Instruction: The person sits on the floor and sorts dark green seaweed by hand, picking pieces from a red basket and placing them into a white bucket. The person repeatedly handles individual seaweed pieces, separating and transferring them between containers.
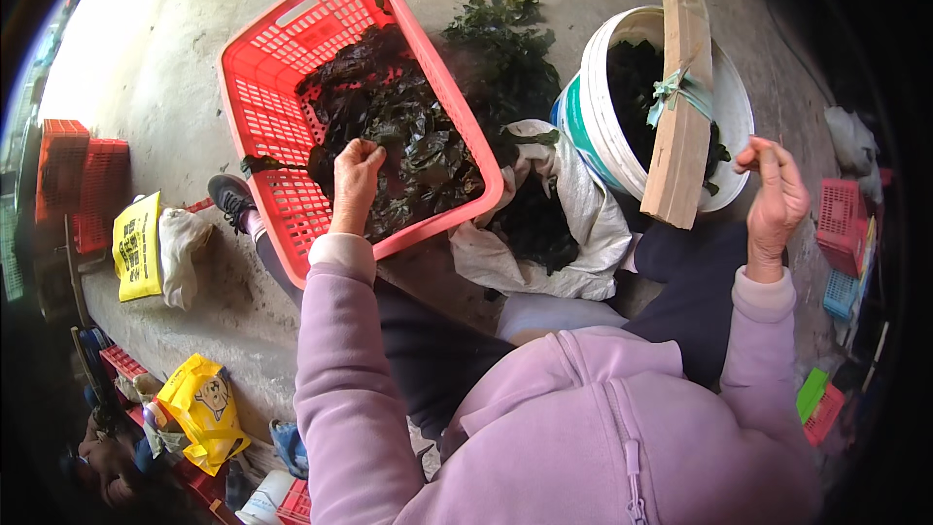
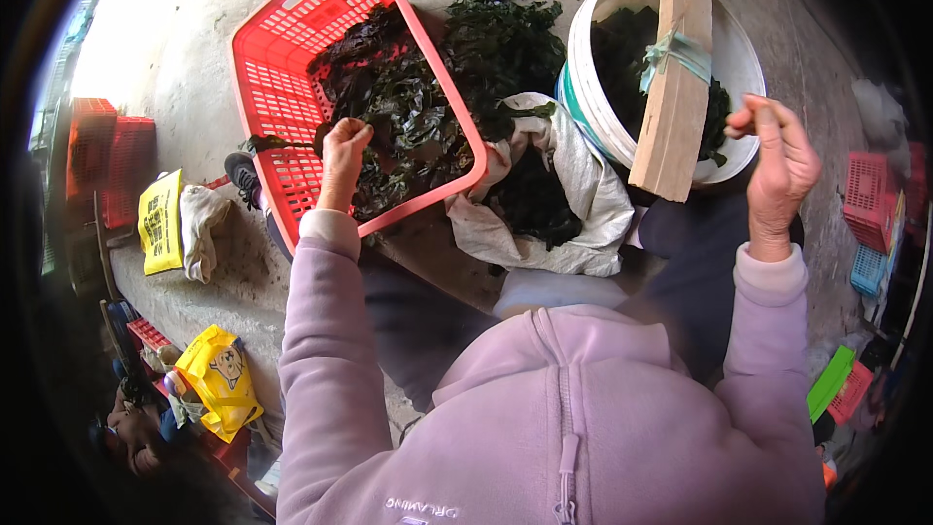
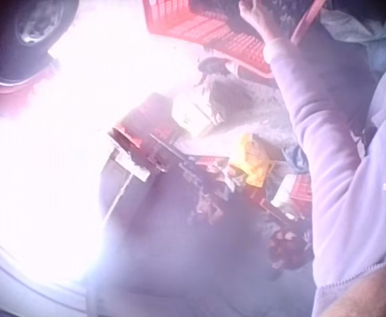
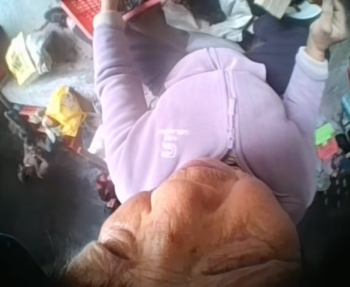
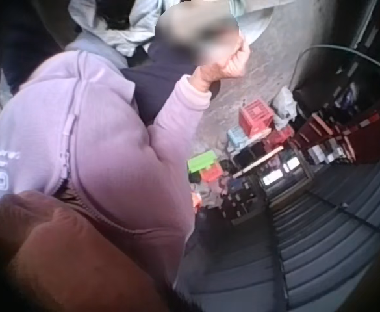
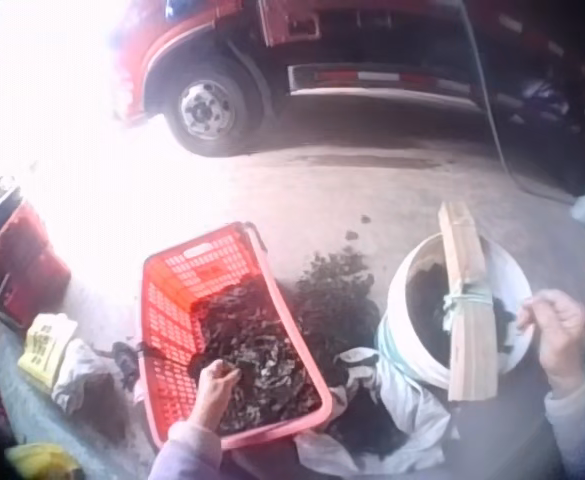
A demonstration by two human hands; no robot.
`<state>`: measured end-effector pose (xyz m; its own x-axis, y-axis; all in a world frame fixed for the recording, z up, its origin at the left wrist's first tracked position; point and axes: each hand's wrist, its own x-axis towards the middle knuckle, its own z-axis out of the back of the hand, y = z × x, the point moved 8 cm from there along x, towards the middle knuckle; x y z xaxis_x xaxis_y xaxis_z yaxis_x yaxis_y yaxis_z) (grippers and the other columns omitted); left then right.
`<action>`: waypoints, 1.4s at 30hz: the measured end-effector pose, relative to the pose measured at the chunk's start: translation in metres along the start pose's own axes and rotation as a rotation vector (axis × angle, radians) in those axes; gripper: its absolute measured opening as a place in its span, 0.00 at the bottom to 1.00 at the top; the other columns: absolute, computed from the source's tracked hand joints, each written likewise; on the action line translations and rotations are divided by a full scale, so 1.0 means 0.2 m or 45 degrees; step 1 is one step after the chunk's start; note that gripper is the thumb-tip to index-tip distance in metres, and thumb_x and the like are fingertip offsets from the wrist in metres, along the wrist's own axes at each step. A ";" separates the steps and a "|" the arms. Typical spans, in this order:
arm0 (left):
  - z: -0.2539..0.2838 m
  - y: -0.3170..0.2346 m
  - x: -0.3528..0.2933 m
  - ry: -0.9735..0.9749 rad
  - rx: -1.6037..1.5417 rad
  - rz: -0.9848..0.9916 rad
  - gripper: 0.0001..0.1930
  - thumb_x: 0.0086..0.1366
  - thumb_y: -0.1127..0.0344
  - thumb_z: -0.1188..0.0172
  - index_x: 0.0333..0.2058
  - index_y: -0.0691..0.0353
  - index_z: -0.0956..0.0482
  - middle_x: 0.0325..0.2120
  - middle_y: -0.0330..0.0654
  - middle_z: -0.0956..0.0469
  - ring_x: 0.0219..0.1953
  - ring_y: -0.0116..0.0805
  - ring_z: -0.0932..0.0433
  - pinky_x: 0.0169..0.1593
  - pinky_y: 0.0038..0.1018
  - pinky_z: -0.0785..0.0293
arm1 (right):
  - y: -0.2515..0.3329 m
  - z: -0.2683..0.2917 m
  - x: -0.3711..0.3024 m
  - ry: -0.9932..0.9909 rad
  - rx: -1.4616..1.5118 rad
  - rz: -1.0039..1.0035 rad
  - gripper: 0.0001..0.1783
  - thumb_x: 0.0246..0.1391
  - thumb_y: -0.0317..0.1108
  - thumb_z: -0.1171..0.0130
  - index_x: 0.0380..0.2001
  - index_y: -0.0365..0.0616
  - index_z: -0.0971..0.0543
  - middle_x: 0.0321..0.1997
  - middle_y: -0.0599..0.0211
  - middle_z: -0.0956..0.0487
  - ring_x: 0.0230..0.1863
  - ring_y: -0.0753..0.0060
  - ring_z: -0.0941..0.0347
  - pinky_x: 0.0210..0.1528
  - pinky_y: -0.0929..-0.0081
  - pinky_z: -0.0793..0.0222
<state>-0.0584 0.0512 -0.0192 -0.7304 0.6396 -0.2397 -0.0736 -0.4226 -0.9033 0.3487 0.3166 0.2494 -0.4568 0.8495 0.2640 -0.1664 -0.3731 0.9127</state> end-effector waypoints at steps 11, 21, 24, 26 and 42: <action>0.09 -1.22 -0.46 0.375 -0.407 -0.265 0.04 0.59 0.71 0.41 0.31 0.65 0.25 0.24 0.31 0.26 0.28 0.17 0.30 0.34 0.16 0.31 | 0.49 -1.19 -0.03 0.961 0.315 0.256 0.35 0.41 0.34 0.34 0.53 0.32 0.34 0.53 0.53 0.28 0.58 0.64 0.35 0.60 0.72 0.42; 0.39 -1.09 -0.65 0.308 0.426 -0.337 0.10 0.53 0.68 0.36 0.32 0.68 0.21 0.23 0.43 0.22 0.27 0.25 0.23 0.34 0.24 0.28 | 0.45 -1.43 -0.17 1.376 0.688 -0.675 0.09 0.50 0.33 0.39 0.23 0.39 0.22 0.13 0.72 0.29 0.13 0.80 0.33 0.22 0.79 0.28; 0.39 -0.96 -0.61 0.105 0.530 -0.514 0.14 0.56 0.56 0.39 0.31 0.62 0.20 0.22 0.45 0.23 0.26 0.40 0.23 0.32 0.31 0.29 | 0.56 -1.41 -0.18 1.424 0.607 -0.577 0.09 0.52 0.32 0.41 0.22 0.39 0.23 0.12 0.73 0.30 0.11 0.81 0.36 0.21 0.78 0.29; 0.37 -0.87 -0.58 -0.054 0.474 -0.541 0.13 0.58 0.55 0.41 0.30 0.59 0.20 0.21 0.44 0.23 0.25 0.39 0.23 0.31 0.31 0.30 | 0.65 -1.42 -0.18 1.423 0.593 -0.484 0.09 0.52 0.32 0.42 0.22 0.39 0.23 0.12 0.74 0.31 0.11 0.81 0.37 0.20 0.77 0.30; 0.17 -0.98 -0.68 -0.342 -0.216 -0.931 0.35 0.43 0.65 0.31 0.53 0.64 0.33 0.45 0.50 0.28 0.49 0.42 0.30 0.56 0.32 0.38 | 1.24 -1.37 0.04 0.977 0.806 -0.214 0.10 0.60 0.35 0.54 0.32 0.41 0.29 0.21 0.73 0.33 0.22 0.80 0.38 0.31 0.73 0.31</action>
<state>0.0325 0.0250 0.2024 -0.6772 0.5309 0.5095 -0.5090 0.1620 -0.8454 0.0652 0.1284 0.3922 -0.9463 0.3198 0.0479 0.1122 0.1857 0.9762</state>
